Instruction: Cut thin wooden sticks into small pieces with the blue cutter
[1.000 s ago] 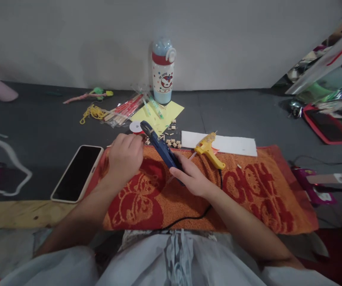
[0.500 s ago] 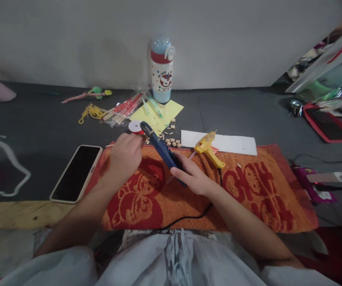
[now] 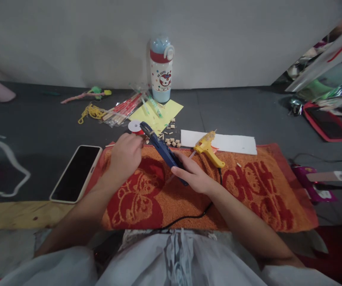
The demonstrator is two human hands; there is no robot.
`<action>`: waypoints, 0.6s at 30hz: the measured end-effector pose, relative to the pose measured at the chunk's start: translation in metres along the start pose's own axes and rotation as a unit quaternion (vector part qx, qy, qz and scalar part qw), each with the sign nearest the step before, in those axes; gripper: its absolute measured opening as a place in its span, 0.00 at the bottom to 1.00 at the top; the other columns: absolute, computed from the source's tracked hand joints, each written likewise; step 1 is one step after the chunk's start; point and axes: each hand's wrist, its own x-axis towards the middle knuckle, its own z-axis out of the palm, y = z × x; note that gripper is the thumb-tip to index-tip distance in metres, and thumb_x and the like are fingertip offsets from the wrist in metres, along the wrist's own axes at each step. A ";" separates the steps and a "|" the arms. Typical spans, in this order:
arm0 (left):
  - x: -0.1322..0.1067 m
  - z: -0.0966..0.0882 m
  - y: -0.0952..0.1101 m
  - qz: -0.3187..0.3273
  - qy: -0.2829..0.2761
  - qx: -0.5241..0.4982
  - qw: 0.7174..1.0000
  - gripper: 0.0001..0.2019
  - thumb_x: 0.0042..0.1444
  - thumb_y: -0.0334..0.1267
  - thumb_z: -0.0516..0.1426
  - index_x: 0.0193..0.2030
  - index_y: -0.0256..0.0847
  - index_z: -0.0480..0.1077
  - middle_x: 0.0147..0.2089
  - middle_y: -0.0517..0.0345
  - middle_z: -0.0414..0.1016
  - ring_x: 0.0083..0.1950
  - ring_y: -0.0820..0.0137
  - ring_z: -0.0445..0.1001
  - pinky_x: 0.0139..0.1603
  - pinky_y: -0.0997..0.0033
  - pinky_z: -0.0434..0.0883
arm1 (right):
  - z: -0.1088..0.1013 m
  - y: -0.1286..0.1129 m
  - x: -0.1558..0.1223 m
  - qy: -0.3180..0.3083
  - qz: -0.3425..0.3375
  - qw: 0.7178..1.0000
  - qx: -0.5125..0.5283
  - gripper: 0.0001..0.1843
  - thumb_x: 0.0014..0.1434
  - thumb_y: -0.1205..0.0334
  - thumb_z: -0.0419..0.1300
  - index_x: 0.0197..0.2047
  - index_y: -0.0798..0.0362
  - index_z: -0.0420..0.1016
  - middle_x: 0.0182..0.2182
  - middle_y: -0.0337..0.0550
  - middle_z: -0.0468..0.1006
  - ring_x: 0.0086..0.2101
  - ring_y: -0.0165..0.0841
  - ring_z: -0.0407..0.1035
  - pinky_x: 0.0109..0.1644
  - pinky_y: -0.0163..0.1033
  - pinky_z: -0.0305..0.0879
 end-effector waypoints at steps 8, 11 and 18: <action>-0.006 0.000 0.011 0.013 0.080 0.054 0.995 0.11 0.59 0.35 0.50 0.44 0.35 0.71 0.42 0.44 0.74 0.42 0.62 0.70 0.43 0.62 0.65 | 0.006 0.001 0.003 0.035 0.015 0.999 0.035 0.27 0.62 0.48 0.52 0.59 0.55 0.61 0.54 0.52 0.70 0.53 0.42 0.64 0.60 0.50 0.57; -0.010 -0.003 0.023 0.037 0.093 0.000 0.995 0.12 0.58 0.36 0.52 0.46 0.37 0.71 0.43 0.47 0.75 0.43 0.64 0.72 0.45 0.65 0.66 | 0.008 0.003 0.005 0.062 0.033 0.996 0.062 0.28 0.61 0.45 0.52 0.58 0.54 0.62 0.50 0.49 0.72 0.51 0.41 0.65 0.57 0.48 0.59; -0.010 -0.002 0.045 -0.081 -0.167 -0.217 0.958 0.16 0.60 0.48 0.49 0.39 0.38 0.70 0.32 0.54 0.75 0.33 0.67 0.72 0.35 0.68 0.66 | 0.009 -0.002 0.007 0.073 0.016 0.990 0.121 0.32 0.58 0.39 0.52 0.56 0.54 0.63 0.52 0.50 0.71 0.53 0.41 0.63 0.60 0.47 0.56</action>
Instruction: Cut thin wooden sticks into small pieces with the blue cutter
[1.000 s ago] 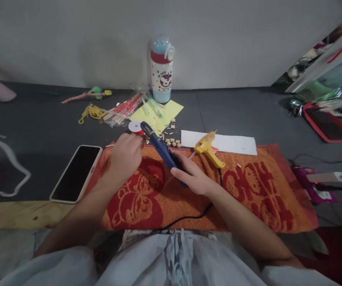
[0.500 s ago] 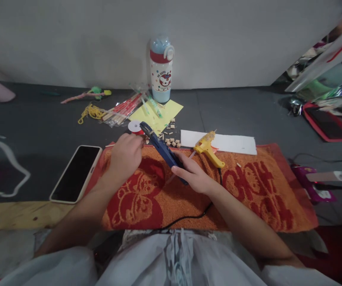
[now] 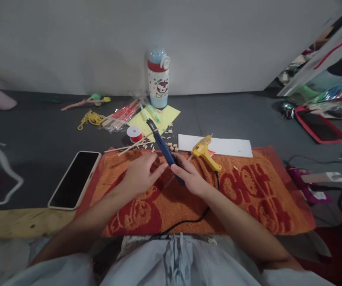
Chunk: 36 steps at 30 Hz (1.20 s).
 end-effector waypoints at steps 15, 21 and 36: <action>0.006 0.035 -0.004 -0.162 -0.024 -0.536 0.828 0.23 0.44 0.56 0.62 0.37 0.40 0.66 0.33 0.59 0.69 0.40 0.70 0.68 0.42 0.72 0.68 | 0.013 0.005 -0.001 -0.042 -0.008 0.999 -0.016 0.27 0.62 0.41 0.47 0.52 0.54 0.64 0.43 0.47 0.71 0.44 0.38 0.66 0.53 0.46 0.63; 0.006 0.040 -0.005 -0.179 -0.017 -0.572 0.800 0.23 0.44 0.52 0.64 0.40 0.38 0.66 0.37 0.57 0.70 0.40 0.71 0.69 0.39 0.73 0.67 | 0.013 0.005 0.000 -0.036 0.012 0.999 -0.010 0.27 0.61 0.41 0.48 0.50 0.55 0.65 0.39 0.46 0.71 0.40 0.37 0.66 0.48 0.46 0.65; 0.003 0.041 -0.003 -0.156 0.025 -0.535 0.830 0.22 0.46 0.53 0.63 0.38 0.38 0.66 0.38 0.56 0.72 0.43 0.67 0.70 0.45 0.68 0.68 | 0.014 0.010 -0.001 -0.017 0.010 1.000 -0.006 0.27 0.60 0.42 0.51 0.52 0.54 0.66 0.41 0.47 0.74 0.42 0.39 0.68 0.46 0.45 0.67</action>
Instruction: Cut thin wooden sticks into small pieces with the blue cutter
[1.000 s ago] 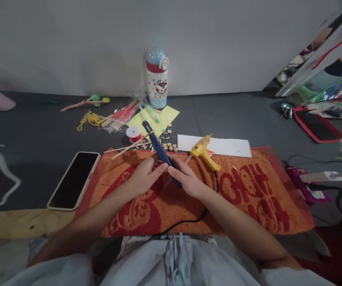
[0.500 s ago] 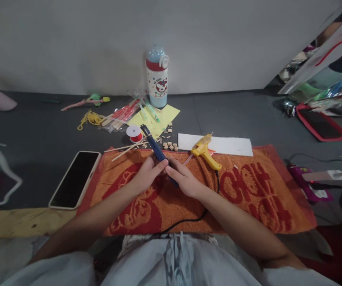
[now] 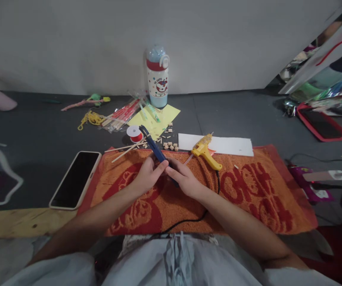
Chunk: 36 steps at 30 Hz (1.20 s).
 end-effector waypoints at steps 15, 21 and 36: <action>0.006 0.003 0.003 -0.065 -0.005 -0.058 0.996 0.25 0.39 0.53 0.66 0.38 0.39 0.65 0.37 0.59 0.70 0.37 0.72 0.70 0.35 0.73 0.68 | 0.000 -0.005 0.001 0.019 0.017 0.999 0.038 0.27 0.57 0.40 0.54 0.49 0.53 0.67 0.39 0.45 0.73 0.40 0.36 0.67 0.48 0.44 0.64; 0.007 -0.008 0.011 0.035 -0.009 0.099 0.994 0.21 0.54 0.58 0.53 0.38 0.40 0.65 0.37 0.55 0.71 0.43 0.66 0.71 0.44 0.66 0.69 | -0.010 -0.016 0.000 0.038 0.085 0.986 0.138 0.26 0.51 0.38 0.59 0.40 0.53 0.69 0.26 0.35 0.64 0.26 0.28 0.58 0.29 0.34 0.57; 0.012 -0.034 0.021 0.401 0.203 0.573 0.686 0.13 0.55 0.31 0.50 0.49 0.35 0.62 0.49 0.41 0.68 0.54 0.58 0.65 0.57 0.54 0.61 | -0.017 -0.019 -0.003 0.056 0.055 0.997 0.023 0.27 0.54 0.42 0.56 0.49 0.53 0.68 0.37 0.44 0.72 0.39 0.36 0.66 0.44 0.41 0.64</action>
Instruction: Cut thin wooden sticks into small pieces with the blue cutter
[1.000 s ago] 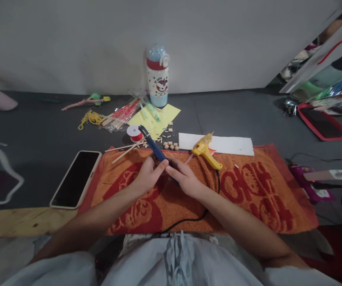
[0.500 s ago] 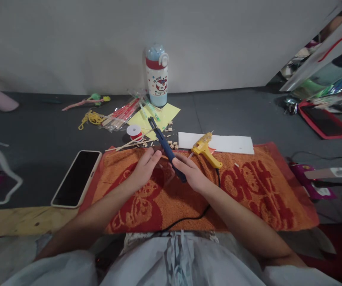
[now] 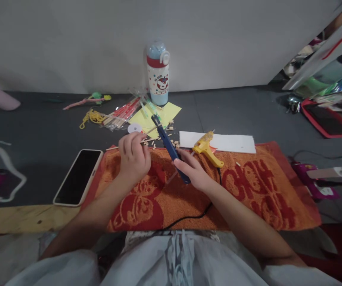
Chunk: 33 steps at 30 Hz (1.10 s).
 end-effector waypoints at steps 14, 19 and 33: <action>0.003 0.008 -0.019 -0.113 -0.131 -0.101 0.980 0.09 0.58 0.32 0.45 0.35 0.40 0.65 0.37 0.50 0.72 0.41 0.64 0.69 0.44 0.63 0.66 | -0.003 0.003 -0.006 -0.042 -0.090 0.984 -0.151 0.34 0.58 0.46 0.55 0.60 0.59 0.58 0.51 0.55 0.71 0.50 0.47 0.66 0.54 0.52 0.64; 0.001 0.012 -0.024 -0.103 -0.100 -0.161 0.976 0.08 0.55 0.28 0.46 0.33 0.41 0.64 0.33 0.55 0.70 0.39 0.67 0.69 0.42 0.67 0.67 | -0.007 0.004 -0.005 -0.064 -0.091 0.985 -0.134 0.34 0.59 0.46 0.54 0.62 0.58 0.57 0.53 0.54 0.70 0.52 0.46 0.65 0.55 0.51 0.63; 0.001 0.016 -0.025 -0.152 -0.100 -0.261 0.948 0.07 0.57 0.32 0.48 0.31 0.41 0.65 0.27 0.60 0.68 0.30 0.72 0.66 0.34 0.72 0.65 | -0.012 0.006 -0.002 -0.133 -0.086 0.986 -0.051 0.32 0.58 0.44 0.55 0.60 0.54 0.60 0.53 0.49 0.70 0.55 0.44 0.62 0.59 0.49 0.60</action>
